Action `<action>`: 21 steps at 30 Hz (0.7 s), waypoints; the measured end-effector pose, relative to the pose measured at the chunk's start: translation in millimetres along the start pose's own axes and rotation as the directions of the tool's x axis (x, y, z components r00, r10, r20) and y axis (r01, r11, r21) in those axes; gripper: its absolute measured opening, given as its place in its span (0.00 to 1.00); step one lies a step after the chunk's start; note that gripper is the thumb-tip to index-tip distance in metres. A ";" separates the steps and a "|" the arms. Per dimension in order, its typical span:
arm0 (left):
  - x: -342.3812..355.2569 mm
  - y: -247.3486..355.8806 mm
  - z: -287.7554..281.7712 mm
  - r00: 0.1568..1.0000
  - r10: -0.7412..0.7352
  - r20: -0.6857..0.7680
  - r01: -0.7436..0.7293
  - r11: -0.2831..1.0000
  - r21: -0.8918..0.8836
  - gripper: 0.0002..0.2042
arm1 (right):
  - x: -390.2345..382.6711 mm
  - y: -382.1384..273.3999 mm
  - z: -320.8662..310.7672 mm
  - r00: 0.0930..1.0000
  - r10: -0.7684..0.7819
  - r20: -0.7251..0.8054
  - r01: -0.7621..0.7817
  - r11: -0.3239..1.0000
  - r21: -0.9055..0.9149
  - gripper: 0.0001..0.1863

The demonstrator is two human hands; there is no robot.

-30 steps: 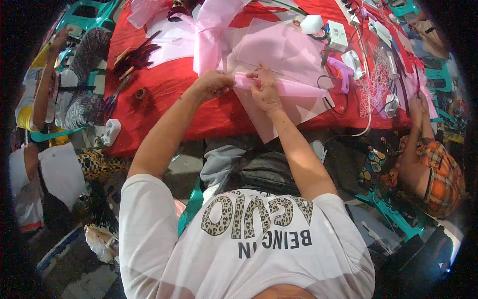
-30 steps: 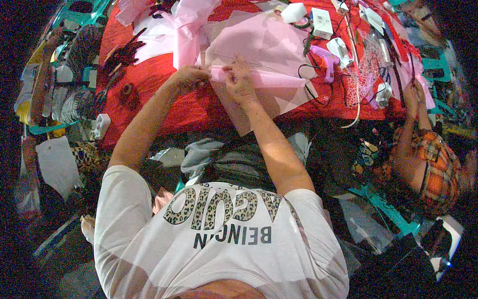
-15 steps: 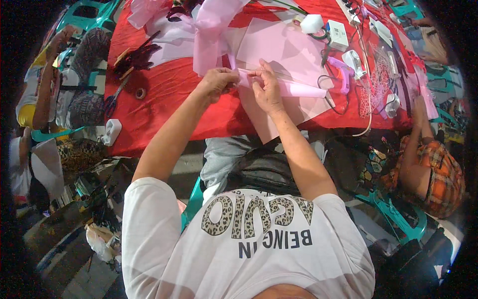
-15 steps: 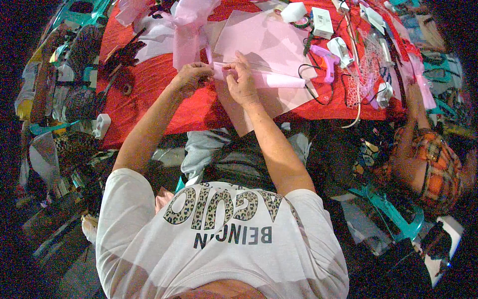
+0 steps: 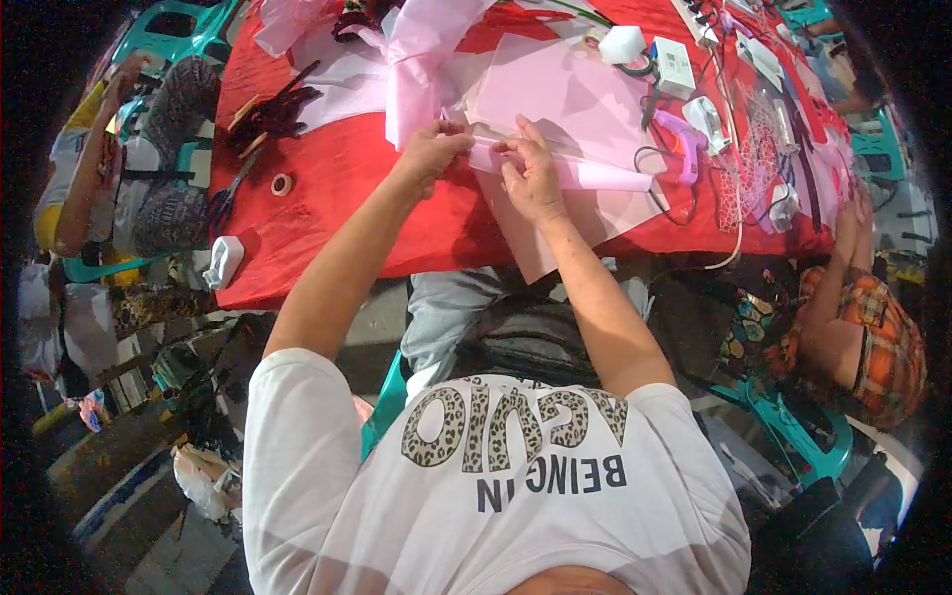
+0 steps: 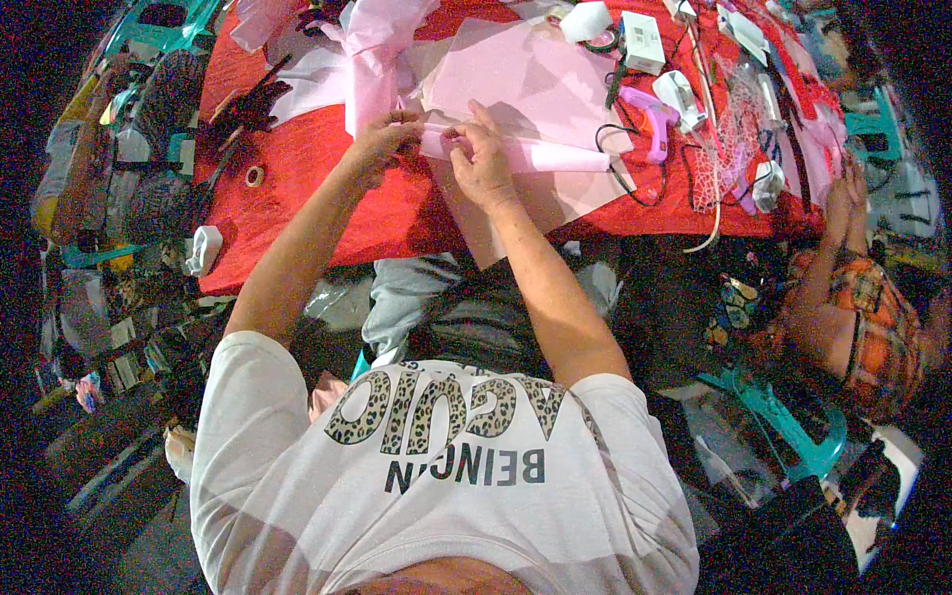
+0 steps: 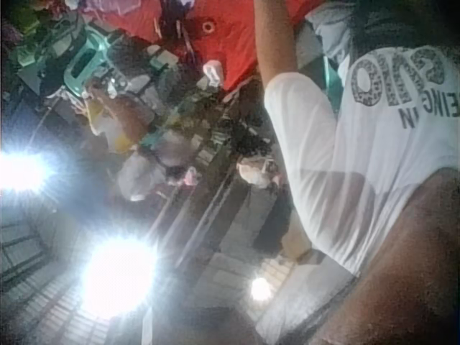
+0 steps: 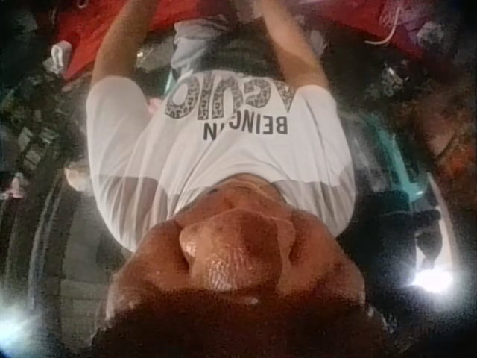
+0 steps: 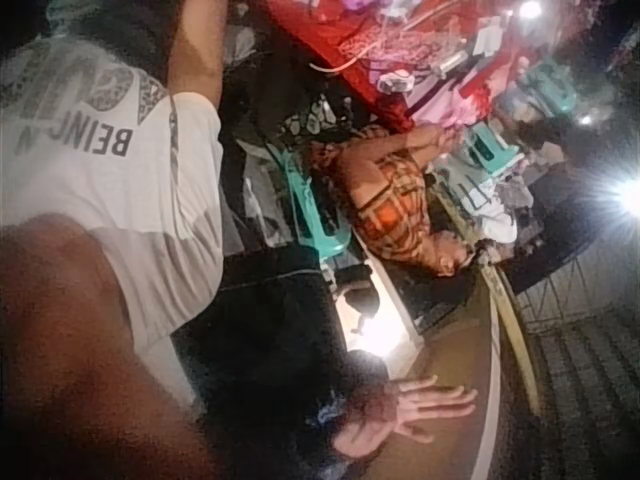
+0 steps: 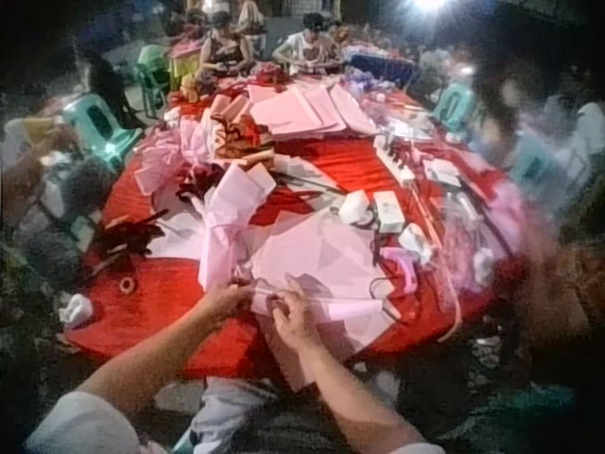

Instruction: The person folds and wraps sheets of pink paper around a bundle of materials on a red-covered table. They use their hands to smooth the paper and secure the folds.

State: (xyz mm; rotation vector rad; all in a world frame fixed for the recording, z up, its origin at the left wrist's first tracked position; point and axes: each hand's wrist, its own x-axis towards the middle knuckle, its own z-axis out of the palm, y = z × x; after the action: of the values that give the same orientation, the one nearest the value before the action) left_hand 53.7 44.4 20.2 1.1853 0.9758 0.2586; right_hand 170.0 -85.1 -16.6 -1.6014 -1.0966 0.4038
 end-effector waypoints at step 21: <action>16.1 6.5 -9.8 0.989 -0.044 0.143 0.031 0.995 0.094 0.19 | 1.7 -7.6 -0.3 0.999 -0.028 -0.016 0.027 0.999 -0.030 0.11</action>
State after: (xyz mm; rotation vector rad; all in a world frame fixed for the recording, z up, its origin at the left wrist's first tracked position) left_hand 57.7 63.8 17.3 1.2504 0.8892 0.0963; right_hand 167.8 -84.1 -9.2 -1.6111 -1.1152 0.3571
